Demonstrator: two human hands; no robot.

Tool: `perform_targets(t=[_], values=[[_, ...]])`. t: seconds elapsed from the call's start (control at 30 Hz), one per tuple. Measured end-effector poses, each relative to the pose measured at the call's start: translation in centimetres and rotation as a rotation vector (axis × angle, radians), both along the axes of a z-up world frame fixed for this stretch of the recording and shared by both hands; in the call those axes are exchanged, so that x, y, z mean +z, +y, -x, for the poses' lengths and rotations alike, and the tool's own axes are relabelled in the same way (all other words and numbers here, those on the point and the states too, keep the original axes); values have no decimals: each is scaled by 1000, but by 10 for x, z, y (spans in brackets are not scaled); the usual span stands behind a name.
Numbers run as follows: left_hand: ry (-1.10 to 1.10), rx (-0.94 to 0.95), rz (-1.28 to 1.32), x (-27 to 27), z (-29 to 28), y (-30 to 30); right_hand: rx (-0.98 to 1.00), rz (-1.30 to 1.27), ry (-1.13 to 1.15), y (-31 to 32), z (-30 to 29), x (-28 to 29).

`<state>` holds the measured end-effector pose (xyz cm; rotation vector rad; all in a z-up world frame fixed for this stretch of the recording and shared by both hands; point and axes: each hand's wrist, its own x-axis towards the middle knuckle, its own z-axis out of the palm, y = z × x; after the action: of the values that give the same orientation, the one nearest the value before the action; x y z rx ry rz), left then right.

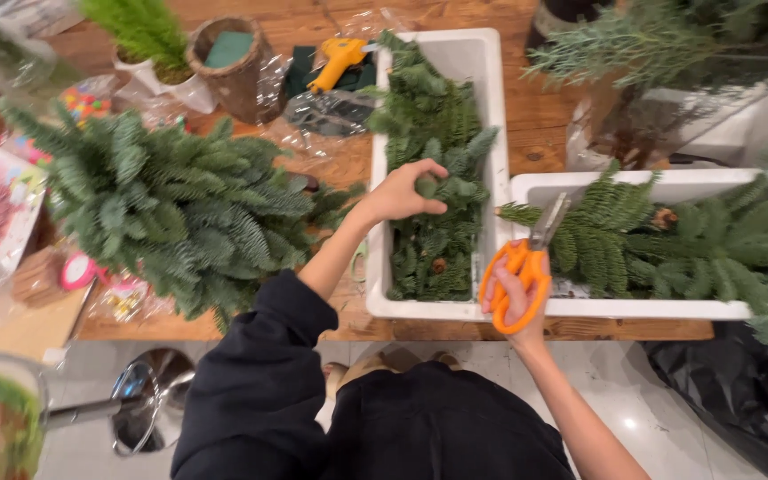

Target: The person trims artificial pine branches using orange-handled shears and arranges them into a small tree shape on a wooden table. They repeatedly cut branches from a white bin and insert them into the tree structure, adjusting the foliage by hand.

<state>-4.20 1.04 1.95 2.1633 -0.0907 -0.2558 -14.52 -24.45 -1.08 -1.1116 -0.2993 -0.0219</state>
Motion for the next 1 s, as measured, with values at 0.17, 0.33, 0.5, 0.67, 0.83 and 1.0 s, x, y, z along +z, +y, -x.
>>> perform_targets(t=[0.17,0.33,0.5,0.67,0.83,1.0], values=[[-217,-120,-150,42,5,-36,-20,-31,-1,3,0,-5],[-264,-157,-109,75,-4,-89,-75,-163,-18,0,2,5],[-356,-341,-58,91,-10,-157,-186,-255,177,-36,23,46],[-284,-514,-189,69,-41,-246,-463,-205,84,-96,9,59],[-278,-720,-435,10,-69,-331,-676,-191,183,-144,14,64],[-542,-662,-741,-52,-76,-361,-836,-91,132,-184,23,53]])
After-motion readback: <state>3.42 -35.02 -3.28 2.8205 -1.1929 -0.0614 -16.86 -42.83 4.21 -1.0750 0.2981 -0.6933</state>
